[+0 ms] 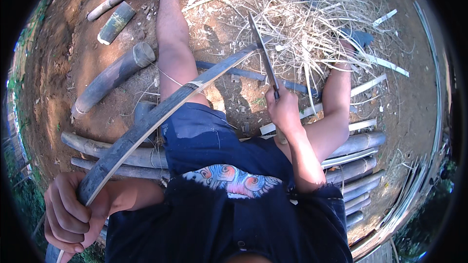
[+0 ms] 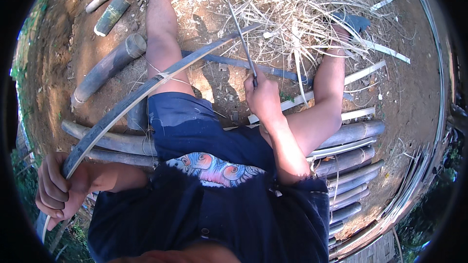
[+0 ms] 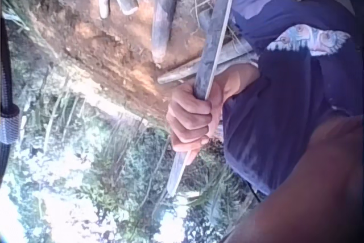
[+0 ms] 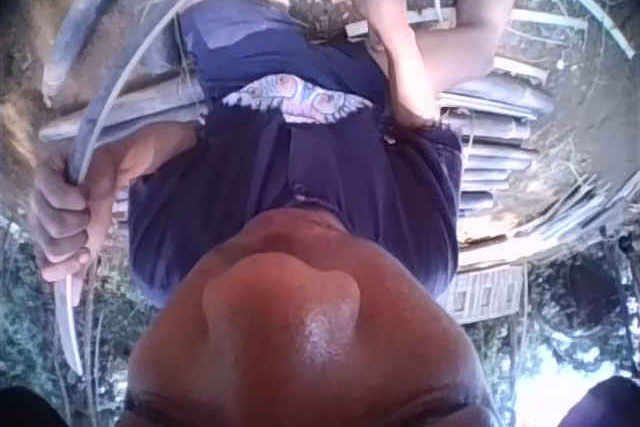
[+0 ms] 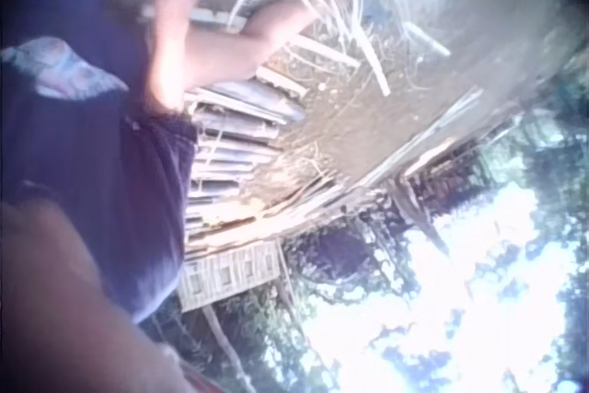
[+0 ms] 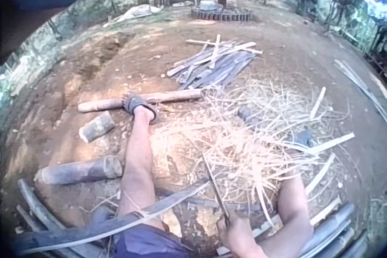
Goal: The person shaves thin layers off a long bamboo strip using a blade, then uses the blade to smooth the edges of a larger curved piece of bamboo.
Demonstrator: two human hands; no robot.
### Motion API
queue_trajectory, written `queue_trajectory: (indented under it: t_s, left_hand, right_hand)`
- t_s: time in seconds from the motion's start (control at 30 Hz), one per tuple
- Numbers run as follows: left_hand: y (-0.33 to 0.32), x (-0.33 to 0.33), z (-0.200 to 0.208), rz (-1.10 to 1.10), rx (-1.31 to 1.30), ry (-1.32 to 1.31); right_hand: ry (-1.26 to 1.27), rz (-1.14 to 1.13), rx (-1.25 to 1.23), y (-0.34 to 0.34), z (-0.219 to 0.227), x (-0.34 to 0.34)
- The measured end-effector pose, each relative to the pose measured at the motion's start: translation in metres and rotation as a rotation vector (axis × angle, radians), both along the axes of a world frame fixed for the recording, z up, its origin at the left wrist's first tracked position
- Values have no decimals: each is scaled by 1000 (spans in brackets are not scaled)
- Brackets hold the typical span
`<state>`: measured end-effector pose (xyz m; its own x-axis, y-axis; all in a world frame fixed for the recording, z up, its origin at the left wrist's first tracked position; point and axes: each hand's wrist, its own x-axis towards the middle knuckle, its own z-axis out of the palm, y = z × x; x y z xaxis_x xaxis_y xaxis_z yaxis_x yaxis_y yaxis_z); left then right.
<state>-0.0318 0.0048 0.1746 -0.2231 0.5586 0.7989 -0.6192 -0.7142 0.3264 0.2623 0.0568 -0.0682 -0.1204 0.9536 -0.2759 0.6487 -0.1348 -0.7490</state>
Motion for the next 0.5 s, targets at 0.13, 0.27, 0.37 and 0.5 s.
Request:
queue_trajectory:
  t_s: [0.13, 0.27, 0.37, 0.5]
  left_hand:
    - [3, -3, 0, -10, -1, -18]
    - [6, -18, 2, 23, -91, 5]
    - [4, -28, 0, 20, -120, -16]
    - [5, -23, -2, -37, -91, -45]
  right_hand:
    - [121, 56, 138, 8, 14, -15]
    - [132, 243, 283, 0, 18, -17]
    - [-14, -25, -7, 32, -48, 6]
    - [-219, -137, -72, 58, -128, 47]
